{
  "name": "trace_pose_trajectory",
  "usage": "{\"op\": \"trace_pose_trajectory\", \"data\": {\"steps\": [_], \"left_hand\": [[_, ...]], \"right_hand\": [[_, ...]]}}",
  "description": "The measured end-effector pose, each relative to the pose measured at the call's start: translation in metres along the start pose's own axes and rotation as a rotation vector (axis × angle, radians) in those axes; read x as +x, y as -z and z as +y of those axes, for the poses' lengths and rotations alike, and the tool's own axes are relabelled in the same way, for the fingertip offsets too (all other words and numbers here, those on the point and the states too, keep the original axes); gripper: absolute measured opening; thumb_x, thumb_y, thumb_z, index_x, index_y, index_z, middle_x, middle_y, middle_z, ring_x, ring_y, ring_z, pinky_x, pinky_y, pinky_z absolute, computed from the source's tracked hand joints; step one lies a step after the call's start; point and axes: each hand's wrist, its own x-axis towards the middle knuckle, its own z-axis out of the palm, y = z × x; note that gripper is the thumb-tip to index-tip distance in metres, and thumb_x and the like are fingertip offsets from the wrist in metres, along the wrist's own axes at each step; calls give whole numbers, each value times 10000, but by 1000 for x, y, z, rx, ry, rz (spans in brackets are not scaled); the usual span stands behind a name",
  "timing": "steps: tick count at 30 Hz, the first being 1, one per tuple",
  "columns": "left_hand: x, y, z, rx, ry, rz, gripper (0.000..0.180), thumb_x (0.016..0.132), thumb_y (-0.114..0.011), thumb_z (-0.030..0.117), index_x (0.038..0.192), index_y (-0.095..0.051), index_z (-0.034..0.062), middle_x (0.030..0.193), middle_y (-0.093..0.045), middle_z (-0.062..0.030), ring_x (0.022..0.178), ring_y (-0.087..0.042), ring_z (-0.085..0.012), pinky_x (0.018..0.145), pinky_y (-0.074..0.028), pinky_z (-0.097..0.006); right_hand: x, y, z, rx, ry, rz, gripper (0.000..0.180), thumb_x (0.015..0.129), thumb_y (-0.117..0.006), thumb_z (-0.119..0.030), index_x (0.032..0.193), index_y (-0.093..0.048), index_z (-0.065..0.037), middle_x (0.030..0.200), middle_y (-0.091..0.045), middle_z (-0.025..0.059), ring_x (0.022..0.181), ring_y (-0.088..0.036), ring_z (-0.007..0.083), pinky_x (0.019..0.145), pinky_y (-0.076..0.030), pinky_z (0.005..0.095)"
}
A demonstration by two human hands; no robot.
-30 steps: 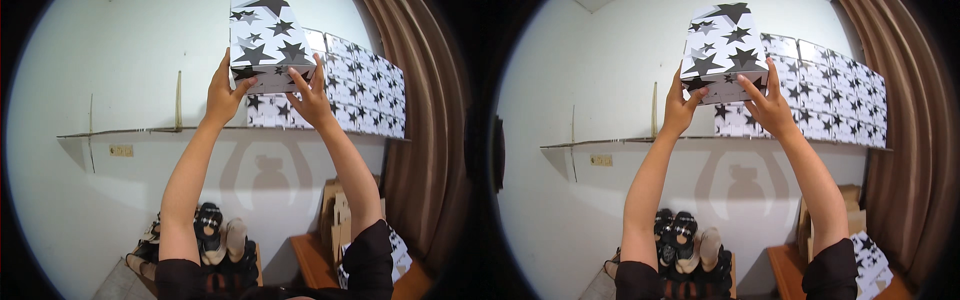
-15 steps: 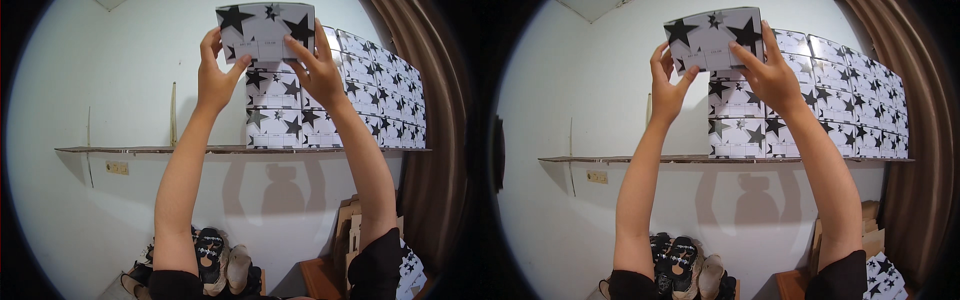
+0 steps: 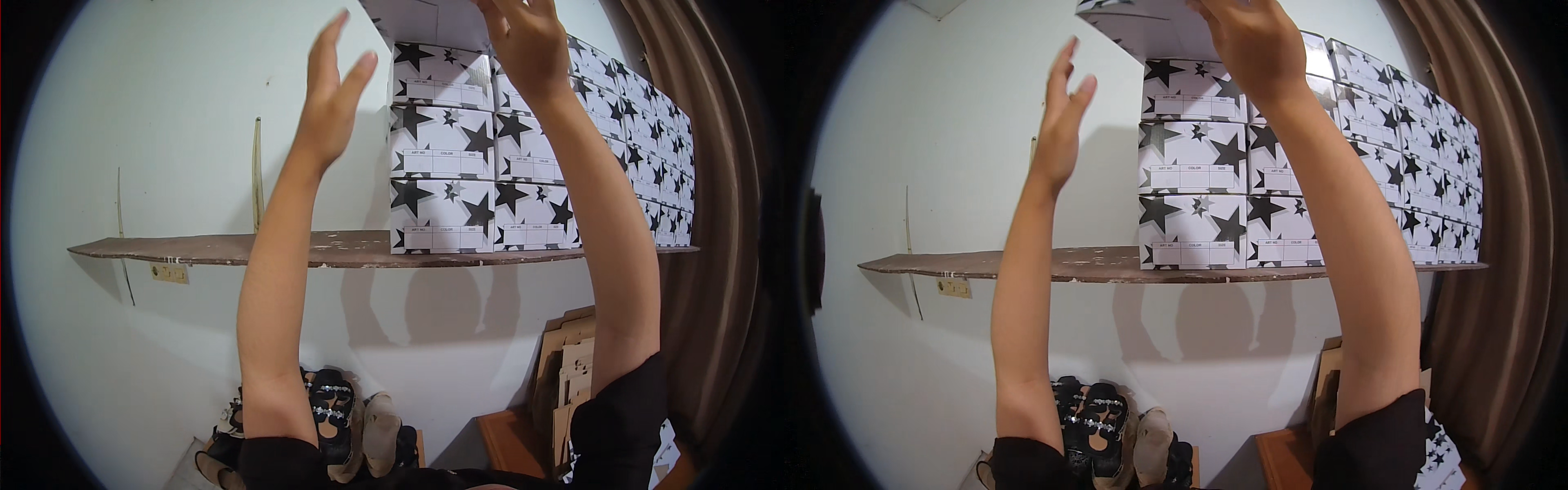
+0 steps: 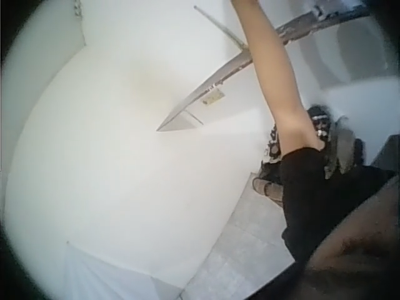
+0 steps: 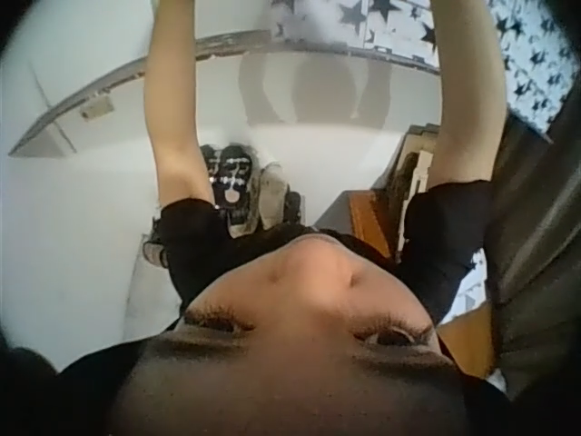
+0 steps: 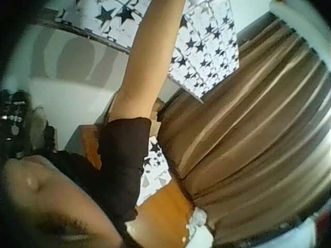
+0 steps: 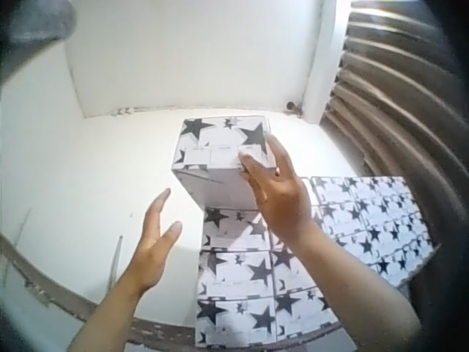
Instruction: Folding and stacking cardboard shoe boxes.
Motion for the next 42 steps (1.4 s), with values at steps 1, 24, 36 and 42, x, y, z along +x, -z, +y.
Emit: {"op": "trace_pose_trajectory", "data": {"steps": [1,24,36,42], "left_hand": [[-8,-5,-9,-4,1,-7,622,902,-479,389,1385,-313,35,1425,-299,-181,1362,-201,-299,1107,-147,-394],[-249,37,142,417,11,-311,342,770,-600,305,1086,-653,183,1188,-579,-89,1187,-467,-306,1057,-189,-532],[-450,-4,320,-248,723,-524,150,730,-628,80,872,-671,61,909,-620,-77,892,-569,-264,821,-412,-369],[-504,-17,397,-434,946,-723,122,757,-640,69,871,-667,37,878,-638,-104,850,-588,-278,791,-440,-348]], "right_hand": [[-1,-6,7,-105,58,40,298,782,-677,-84,1078,-651,-101,1305,-441,201,943,-622,343,732,-548,338],[-172,222,-150,277,-719,-90,324,746,-516,-130,1036,-591,-6,1138,-576,175,1138,-487,310,1079,-138,470],[-197,534,-313,-418,-1329,-854,144,750,-575,-63,888,-611,-52,974,-556,112,945,-490,283,849,-350,385],[-173,638,-337,-654,-1396,-1100,183,745,-598,-108,927,-609,-81,991,-552,99,968,-489,286,861,-348,398]]}}
